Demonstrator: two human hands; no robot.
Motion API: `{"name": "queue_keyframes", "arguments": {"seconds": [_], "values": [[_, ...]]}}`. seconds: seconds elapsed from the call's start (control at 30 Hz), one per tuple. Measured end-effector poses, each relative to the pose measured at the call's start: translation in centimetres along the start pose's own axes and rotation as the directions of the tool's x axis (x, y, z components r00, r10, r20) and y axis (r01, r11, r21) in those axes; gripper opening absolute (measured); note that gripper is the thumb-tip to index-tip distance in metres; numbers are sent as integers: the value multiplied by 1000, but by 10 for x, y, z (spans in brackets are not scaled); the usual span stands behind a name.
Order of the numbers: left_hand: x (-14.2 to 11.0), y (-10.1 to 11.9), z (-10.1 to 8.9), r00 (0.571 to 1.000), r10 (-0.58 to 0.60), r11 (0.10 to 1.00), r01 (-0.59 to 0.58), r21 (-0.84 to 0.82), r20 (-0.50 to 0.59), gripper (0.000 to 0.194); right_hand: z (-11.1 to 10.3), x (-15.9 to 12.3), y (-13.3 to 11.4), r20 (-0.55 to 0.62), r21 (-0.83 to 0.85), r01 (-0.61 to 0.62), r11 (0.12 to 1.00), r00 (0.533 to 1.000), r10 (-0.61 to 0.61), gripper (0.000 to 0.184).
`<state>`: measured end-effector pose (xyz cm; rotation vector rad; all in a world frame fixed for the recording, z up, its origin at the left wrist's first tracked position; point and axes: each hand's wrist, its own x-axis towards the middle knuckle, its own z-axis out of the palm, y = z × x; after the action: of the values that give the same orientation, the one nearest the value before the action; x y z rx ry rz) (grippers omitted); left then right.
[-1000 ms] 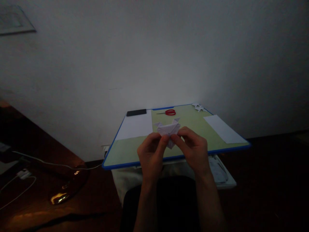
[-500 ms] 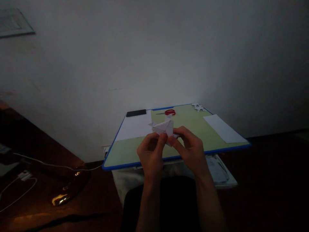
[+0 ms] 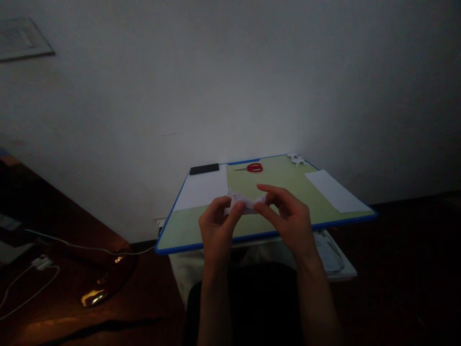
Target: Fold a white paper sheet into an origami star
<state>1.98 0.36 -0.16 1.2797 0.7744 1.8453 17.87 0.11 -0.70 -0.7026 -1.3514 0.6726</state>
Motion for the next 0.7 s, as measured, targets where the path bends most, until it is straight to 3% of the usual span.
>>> {"name": "queue_keyframes", "arguments": {"seconds": [0.13, 0.23, 0.43, 0.57, 0.7], "values": [[0, -2, 3, 998, 24, 999, -27, -39, -58, 20, 2, 3, 0, 49, 20, 21, 1000, 999, -22, 38], [0, -1, 5, 997, 26, 998, -30, -54, -74, 20, 3, 3, -1, 45, 92, -65, 994, 997, 61, 39], [-3, 7, 6, 995, -53, 996, 58, -61, 90, 21, 3, 2, -6, 21, 148, -89, 985, 996, 87, 28], [-4, 8, 4, 987, -114, 992, 106, 68, 116, 23, 3, 2, -6, 19, 141, -69, 988, 998, 67, 31], [-3, 7, 4, 985, -118, 990, 106, 97, 129, 18, 4, 3, -6, -21, 151, -69, 986, 997, 73, 33]]}}
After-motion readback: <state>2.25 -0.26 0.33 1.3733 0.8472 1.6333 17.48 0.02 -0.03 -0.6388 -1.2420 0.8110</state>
